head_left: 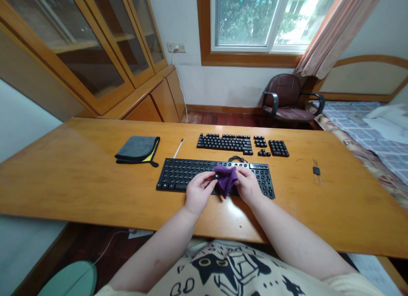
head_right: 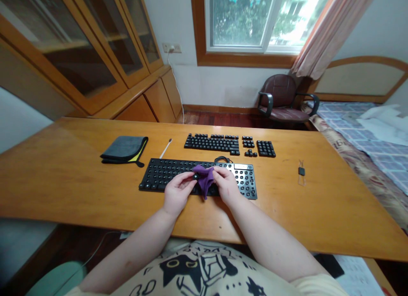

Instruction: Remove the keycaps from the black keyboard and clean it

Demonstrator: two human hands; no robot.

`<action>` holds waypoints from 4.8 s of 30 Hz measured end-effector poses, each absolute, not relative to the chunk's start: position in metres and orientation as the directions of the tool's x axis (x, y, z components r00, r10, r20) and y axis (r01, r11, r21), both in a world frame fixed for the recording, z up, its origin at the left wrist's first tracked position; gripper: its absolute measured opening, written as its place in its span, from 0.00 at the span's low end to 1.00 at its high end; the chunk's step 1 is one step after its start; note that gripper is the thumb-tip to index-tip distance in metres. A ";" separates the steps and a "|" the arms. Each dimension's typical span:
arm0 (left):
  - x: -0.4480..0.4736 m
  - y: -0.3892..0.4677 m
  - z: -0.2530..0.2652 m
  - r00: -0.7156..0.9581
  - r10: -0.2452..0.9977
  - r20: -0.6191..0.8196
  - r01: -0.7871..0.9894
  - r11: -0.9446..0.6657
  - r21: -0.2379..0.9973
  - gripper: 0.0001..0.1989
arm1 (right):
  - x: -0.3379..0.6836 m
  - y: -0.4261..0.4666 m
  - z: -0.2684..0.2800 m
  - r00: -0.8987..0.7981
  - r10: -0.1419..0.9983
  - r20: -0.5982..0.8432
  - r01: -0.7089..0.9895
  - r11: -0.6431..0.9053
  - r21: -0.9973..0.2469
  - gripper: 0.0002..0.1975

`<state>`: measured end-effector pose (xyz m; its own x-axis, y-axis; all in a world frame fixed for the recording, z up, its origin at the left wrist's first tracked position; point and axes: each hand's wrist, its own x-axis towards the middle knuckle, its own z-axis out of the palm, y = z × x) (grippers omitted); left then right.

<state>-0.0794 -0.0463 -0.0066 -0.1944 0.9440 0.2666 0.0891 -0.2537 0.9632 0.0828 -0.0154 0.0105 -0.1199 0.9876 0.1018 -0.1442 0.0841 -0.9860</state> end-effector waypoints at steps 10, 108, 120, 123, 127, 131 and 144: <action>-0.083 -0.053 -0.010 -0.050 0.850 0.524 0.519 -0.426 0.741 0.10 | 0.067 -0.025 -0.001 -0.208 0.977 0.038 -0.036 0.031 -0.999 0.18; -0.097 -0.062 -0.011 0.211 0.879 0.427 0.643 -0.454 0.617 0.17 | 0.110 0.023 -0.006 0.295 0.956 0.009 -0.162 0.060 -0.985 0.16; -0.099 -0.056 -0.009 0.235 0.911 0.340 0.782 -0.385 0.490 0.10 | 0.109 0.021 -0.001 0.293 0.956 -0.002 -0.161 0.048 -0.986 0.16; -0.097 -0.056 -0.011 0.238 0.919 0.314 0.795 -0.371 0.481 0.11 | 0.109 0.021 -0.001 0.293 0.956 -0.006 -0.160 0.042 -0.986 0.16; -0.097 -0.057 -0.011 0.216 0.923 0.319 0.818 -0.350 0.457 0.10 | 0.109 0.021 -0.002 0.291 0.957 0.007 -0.165 0.058 -0.985 0.15; -0.096 -0.058 -0.009 0.220 0.915 0.338 0.834 -0.357 0.422 0.10 | 0.109 0.021 -0.002 0.285 0.958 0.011 -0.163 0.060 -0.985 0.15; -0.094 -0.065 -0.007 0.288 0.880 0.378 0.855 -0.415 0.312 0.12 | 0.109 0.021 -0.002 0.288 0.958 0.018 -0.162 0.067 -0.985 0.15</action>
